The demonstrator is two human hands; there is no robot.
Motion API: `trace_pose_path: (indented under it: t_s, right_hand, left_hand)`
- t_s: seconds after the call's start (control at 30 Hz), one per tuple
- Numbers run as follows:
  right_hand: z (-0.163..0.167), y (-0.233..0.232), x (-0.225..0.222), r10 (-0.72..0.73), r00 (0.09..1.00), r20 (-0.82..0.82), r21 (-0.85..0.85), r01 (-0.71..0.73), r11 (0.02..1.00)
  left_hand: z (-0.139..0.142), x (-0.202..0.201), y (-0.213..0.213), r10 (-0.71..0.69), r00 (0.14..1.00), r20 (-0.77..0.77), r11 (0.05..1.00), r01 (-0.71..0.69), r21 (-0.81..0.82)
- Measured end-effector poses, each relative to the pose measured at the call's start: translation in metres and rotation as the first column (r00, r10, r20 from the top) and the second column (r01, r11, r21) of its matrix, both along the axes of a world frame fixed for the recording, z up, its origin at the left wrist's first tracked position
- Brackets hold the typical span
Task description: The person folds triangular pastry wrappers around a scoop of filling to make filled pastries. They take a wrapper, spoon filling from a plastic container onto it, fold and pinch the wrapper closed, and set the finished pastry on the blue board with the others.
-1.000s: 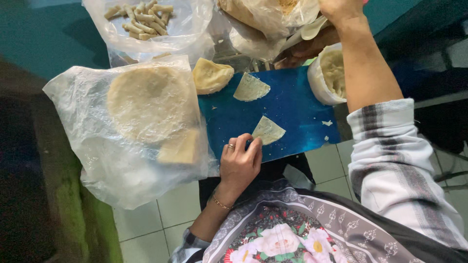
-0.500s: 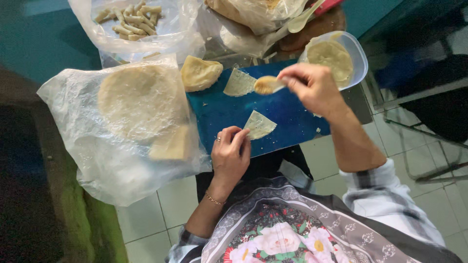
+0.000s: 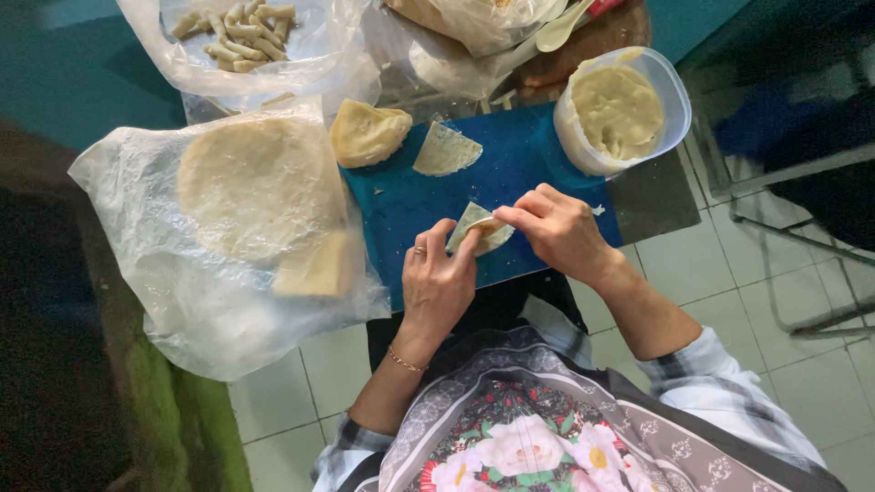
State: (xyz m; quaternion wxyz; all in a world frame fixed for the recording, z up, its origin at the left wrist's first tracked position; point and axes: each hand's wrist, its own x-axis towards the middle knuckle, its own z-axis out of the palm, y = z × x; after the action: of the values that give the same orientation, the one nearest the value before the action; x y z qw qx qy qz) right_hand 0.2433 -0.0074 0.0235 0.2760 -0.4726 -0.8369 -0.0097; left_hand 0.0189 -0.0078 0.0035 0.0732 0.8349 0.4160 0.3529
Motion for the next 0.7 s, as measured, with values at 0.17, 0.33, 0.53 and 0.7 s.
trace_pose_path:
  t_s: [0.17,0.33,0.53,0.7]
  right_hand:
    - [0.001,0.005,0.003,0.04,0.998,0.048,0.043,-0.042,0.998]
    - [0.001,0.009,0.005,0.049,0.998,0.04,0.026,-0.051,0.998]
    - [0.008,0.016,0.011,-0.008,0.996,-0.084,-0.073,0.002,0.997]
    - [0.022,0.029,0.021,-0.234,0.883,-0.408,-0.393,0.061,0.917]
  left_hand:
    - [-0.001,0.0,0.001,-0.025,1.0,-0.003,1.0,0.025,-0.018]
    - [-0.004,-0.001,0.003,-0.053,0.999,-0.007,0.998,0.053,-0.039]
    - [-0.007,-0.008,0.002,-0.022,0.996,0.092,0.995,0.031,-0.095]
    - [-0.004,-0.008,0.004,-0.011,1.0,0.023,0.993,0.013,-0.119]
